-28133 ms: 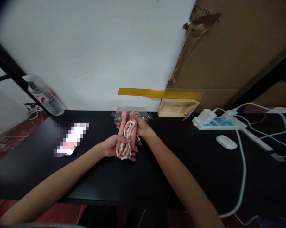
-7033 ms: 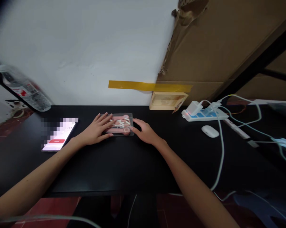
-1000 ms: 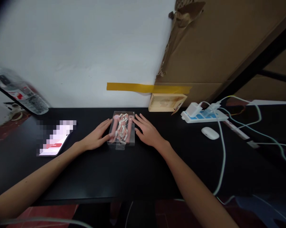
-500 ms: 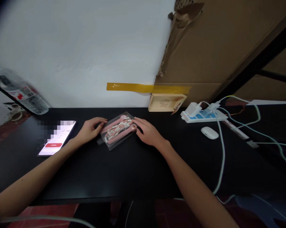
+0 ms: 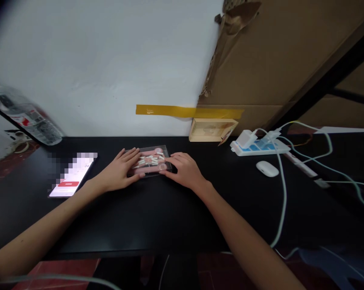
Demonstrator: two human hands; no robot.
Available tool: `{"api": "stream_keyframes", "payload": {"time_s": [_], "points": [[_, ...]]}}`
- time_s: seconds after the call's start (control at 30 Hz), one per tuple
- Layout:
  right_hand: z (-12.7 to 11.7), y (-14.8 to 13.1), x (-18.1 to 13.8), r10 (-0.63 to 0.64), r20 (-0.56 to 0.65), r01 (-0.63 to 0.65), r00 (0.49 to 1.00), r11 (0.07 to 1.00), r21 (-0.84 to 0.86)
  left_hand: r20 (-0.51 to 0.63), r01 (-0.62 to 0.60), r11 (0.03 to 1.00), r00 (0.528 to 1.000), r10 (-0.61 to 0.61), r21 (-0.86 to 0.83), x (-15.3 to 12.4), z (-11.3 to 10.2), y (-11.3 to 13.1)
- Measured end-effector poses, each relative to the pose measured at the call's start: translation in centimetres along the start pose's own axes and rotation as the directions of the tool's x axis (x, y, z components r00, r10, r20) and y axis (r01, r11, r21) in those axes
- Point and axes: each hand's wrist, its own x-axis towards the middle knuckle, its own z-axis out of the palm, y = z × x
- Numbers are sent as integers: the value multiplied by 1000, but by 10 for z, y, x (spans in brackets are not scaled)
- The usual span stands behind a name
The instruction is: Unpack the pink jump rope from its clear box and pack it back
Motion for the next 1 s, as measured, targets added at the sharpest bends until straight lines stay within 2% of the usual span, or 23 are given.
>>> {"api": "stream_keyframes", "payload": {"time_s": [0.1,0.27,0.43,0.53,0.73,1.0], "points": [[-2,-6,1,0,17,-1,1000,999,36,69,-5,999,998,2,54,-1,5,-5],[-2,2,1,94,60,-99,994,990,104,43,-51,998,998,49,48,1,10,-21],[5,18,-6,107,267,-141,958,983,113,44,-53,996,998,50,72,3,9,-25],[9,23,-10,82,336,-123,938,987,105,40,-48,996,998,46,70,2,10,-26],[15,28,-13,133,379,-140,916,990,-10,7,-30,998,1000,29,54,1,13,-27],[16,27,-15,144,393,-148,908,989,-20,7,-37,997,999,36,61,0,13,-26]]}}
